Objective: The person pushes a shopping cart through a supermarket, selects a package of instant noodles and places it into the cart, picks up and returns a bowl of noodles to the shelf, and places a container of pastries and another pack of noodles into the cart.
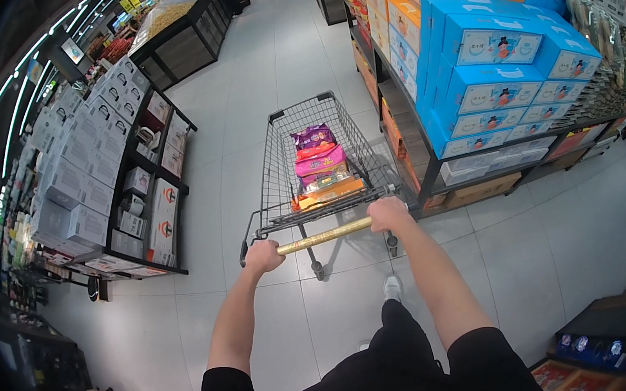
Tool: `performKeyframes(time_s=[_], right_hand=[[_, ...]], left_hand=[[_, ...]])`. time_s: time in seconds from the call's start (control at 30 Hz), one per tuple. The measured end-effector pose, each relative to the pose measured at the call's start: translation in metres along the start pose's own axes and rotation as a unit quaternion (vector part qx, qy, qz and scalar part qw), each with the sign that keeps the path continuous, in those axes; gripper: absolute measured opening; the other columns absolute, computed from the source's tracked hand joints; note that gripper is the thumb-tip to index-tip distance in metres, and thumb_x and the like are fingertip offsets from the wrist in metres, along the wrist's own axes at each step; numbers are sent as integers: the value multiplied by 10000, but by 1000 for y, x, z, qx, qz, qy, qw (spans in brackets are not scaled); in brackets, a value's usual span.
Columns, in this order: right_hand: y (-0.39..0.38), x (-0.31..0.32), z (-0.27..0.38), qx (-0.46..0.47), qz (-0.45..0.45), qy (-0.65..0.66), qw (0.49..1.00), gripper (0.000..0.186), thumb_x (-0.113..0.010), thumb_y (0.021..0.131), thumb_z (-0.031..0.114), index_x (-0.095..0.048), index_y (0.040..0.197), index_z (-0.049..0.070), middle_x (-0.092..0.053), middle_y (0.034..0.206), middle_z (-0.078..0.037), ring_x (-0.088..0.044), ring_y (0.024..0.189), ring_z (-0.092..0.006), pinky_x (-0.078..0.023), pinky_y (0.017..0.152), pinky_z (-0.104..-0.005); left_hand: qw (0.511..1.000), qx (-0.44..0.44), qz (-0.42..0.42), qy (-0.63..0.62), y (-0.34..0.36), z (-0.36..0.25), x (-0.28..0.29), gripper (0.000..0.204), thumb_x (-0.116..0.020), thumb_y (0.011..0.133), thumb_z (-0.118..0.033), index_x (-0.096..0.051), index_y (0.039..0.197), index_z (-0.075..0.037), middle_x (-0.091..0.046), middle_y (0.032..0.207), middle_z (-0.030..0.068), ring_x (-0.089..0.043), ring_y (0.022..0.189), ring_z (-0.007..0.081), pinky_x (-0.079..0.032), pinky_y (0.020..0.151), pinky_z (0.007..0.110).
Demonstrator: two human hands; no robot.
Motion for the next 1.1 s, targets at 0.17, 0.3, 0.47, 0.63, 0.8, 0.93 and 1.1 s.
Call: performKeyframes(time_s=[0.17, 0.3, 0.47, 0.63, 0.8, 0.93, 1.1], right_hand=[[44, 17, -17, -24, 152, 56, 986, 239, -689, 683, 230, -742, 878, 102, -723, 811, -104, -697, 756, -279, -553, 725, -391], [75, 19, -32, -52, 256, 91, 961, 257, -760, 673, 269, -723, 802, 51, -686, 671, -81, -672, 641, -255, -548, 679, -359], [112, 38, -43, -12, 227, 53, 972, 331, -756, 671, 280, -746, 931, 75, -729, 866, -112, -700, 818, -277, -547, 755, -388], [141, 62, -53, -11, 184, 39, 982, 392, -748, 676, 290, -745, 1036, 136, -728, 1020, -108, -692, 959, -303, -542, 840, -412], [173, 71, -65, -13, 168, 34, 985, 371, -735, 684, 265, -745, 1038, 153, -728, 1016, -101, -690, 969, -290, -540, 849, -406], [198, 81, -66, -9, 154, 22, 988, 335, -675, 711, 220, -743, 1033, 156, -724, 1034, -103, -681, 997, -293, -534, 876, -407], [241, 92, -78, -18, 113, 32, 993, 345, -614, 686, 169, -746, 1004, 161, -720, 1017, -127, -677, 983, -316, -532, 870, -421]], left_hand=[[999, 30, -39, 6, 30, -3, 10, 225, -612, 773, -290, -721, 867, -117, -717, 886, 121, -687, 873, 314, -557, 751, 432], [996, 29, -81, 23, 54, -3, 17, 219, -625, 774, -302, -724, 863, -129, -715, 825, 109, -696, 786, 307, -558, 689, 423], [991, 33, -126, 24, 81, 1, 26, 182, -641, 742, -285, -703, 793, -121, -704, 764, 98, -689, 711, 307, -552, 632, 417], [983, 25, -180, 21, 110, 1, 45, 142, -647, 730, -246, -653, 748, -105, -693, 748, 93, -683, 684, 290, -546, 605, 408], [977, 21, -212, 17, 141, 3, 57, 134, -654, 718, -240, -635, 722, -107, -676, 714, 82, -671, 653, 284, -534, 574, 400], [966, -1, -259, 9, 164, 11, 66, 134, -666, 692, -232, -621, 694, -106, -664, 693, 70, -659, 620, 276, -523, 555, 398], [964, 2, -267, 13, 206, 20, 88, 112, -658, 685, -215, -618, 685, -110, -659, 684, 68, -655, 608, 268, -525, 552, 392]])
Point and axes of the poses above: each hand's wrist, its own y-axis towards the middle knuckle, its own x-axis out of the back of the hand, z = x × y, the point moved 6 cm from there along y, towards the middle knuckle
